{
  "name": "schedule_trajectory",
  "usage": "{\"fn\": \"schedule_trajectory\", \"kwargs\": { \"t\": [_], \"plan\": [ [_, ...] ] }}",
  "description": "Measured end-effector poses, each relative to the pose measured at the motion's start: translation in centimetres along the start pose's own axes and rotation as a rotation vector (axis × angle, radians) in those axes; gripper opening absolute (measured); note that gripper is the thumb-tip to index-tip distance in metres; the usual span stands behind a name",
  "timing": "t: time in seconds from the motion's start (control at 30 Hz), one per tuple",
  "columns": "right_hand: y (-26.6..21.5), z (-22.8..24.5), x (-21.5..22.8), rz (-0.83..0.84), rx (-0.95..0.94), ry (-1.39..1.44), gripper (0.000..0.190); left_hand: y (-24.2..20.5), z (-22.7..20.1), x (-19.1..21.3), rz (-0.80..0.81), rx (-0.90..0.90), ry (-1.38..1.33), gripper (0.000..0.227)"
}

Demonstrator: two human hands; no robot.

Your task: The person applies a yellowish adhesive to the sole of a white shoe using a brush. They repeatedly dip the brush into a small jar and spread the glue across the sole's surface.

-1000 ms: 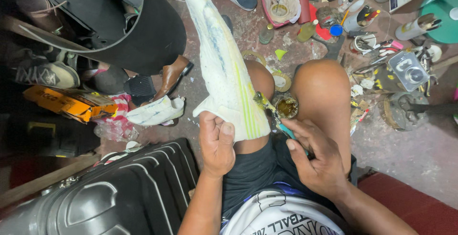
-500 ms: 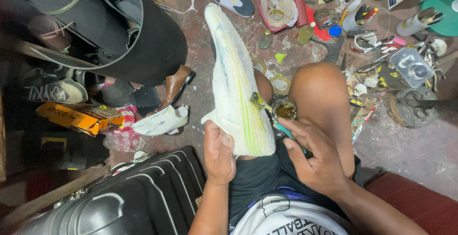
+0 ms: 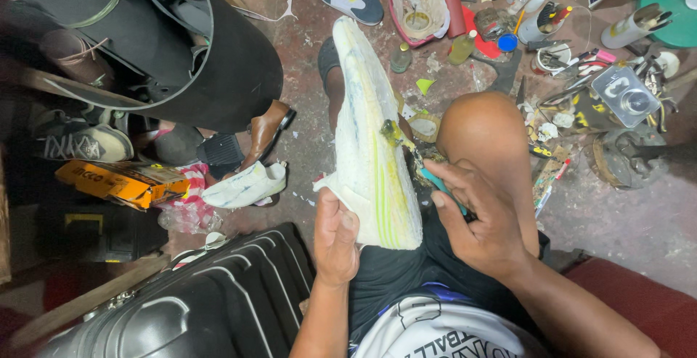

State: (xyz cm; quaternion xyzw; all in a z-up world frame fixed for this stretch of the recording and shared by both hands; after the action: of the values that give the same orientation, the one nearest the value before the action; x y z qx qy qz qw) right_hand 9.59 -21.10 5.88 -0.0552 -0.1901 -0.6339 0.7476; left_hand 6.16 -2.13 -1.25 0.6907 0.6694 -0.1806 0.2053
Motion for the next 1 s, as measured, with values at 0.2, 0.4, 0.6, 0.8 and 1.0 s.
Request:
{"fn": "schedule_trajectory", "kwargs": {
  "t": [0.2, 0.4, 0.6, 0.8, 1.0],
  "plan": [
    [1.6, 0.3, 2.3, -0.048, 0.048, -0.212, 0.044, 0.0, 0.5, 0.2, 0.003, 0.065, -0.173, 0.064],
    [1.9, 1.1, 4.0, -0.058, 0.259, -0.217, 0.031, 0.3, 0.4, 0.8, -0.01, 0.104, -0.315, 0.063],
    [0.9, -1.5, 2.2, 0.113, 0.138, -0.163, 0.032, 1.0, -0.6, 0.9, -0.027, 0.077, -0.353, 0.063],
    [0.0, -2.2, 2.2, 0.312, 0.1, 0.083, 0.031, 2.1, -2.0, 1.6, -0.039, 0.031, -0.322, 0.06],
    [1.9, -2.3, 4.1, 0.142, -0.045, 0.03, 0.029, 2.3, -2.5, 1.5, -0.01, 0.024, -0.262, 0.059]
  ]
}}
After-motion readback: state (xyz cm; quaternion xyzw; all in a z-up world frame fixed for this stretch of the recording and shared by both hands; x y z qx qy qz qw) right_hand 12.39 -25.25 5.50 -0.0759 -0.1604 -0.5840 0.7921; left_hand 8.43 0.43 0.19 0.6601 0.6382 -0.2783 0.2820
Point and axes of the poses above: each hand's wrist, its own y-axis towards the middle knuckle, its own x-axis out of the back of the hand, z = x × y, the point moved 9 cm from there along y, towards the middle knuckle, and after that the axes turned 1 degree about z, right-handed, at the moved point
